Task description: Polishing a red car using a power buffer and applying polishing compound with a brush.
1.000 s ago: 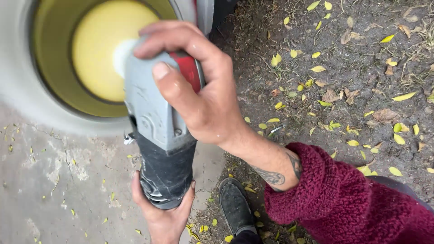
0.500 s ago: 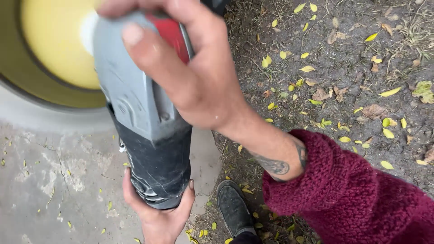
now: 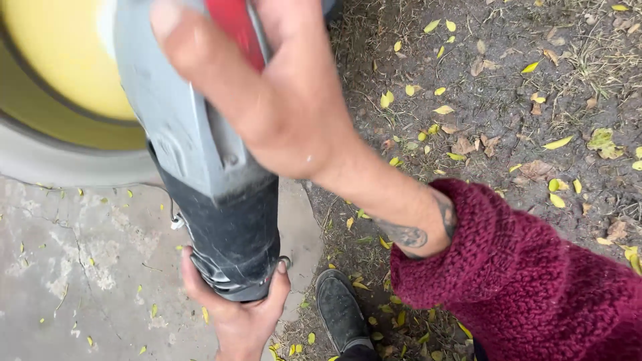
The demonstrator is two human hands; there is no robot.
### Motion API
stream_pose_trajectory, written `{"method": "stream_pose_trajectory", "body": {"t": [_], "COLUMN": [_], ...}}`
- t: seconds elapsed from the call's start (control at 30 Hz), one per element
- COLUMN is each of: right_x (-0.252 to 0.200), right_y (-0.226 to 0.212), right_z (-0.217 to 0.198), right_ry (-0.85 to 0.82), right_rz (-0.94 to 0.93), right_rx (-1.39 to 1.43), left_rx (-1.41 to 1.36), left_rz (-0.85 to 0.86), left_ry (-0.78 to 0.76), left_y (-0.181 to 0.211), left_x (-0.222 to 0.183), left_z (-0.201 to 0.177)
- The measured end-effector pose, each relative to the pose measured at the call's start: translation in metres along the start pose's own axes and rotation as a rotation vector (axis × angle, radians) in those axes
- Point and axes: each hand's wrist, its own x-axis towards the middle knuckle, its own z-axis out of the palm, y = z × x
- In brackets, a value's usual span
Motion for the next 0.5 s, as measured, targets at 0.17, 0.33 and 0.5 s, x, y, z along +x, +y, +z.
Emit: {"method": "stream_pose_trajectory", "body": {"t": [0.17, 0.33, 0.5], "right_x": [-0.053, -0.087, -0.073], "right_y": [0.017, 0.042, 0.036], "right_z": [0.028, 0.035, 0.029], "right_ry": [-0.022, 0.004, 0.022], "right_rz": [0.146, 0.216, 0.193], "right_rx": [0.255, 0.183, 0.236], "left_rx": [-0.18, -0.187, -0.057], "left_rz": [-0.207, -0.29, -0.114], "left_ry": [-0.042, -0.112, -0.029], "left_y": [-0.051, -0.079, -0.068], "left_x": [-0.048, -0.065, -0.037], "left_z": [0.029, 0.041, 0.029]}}
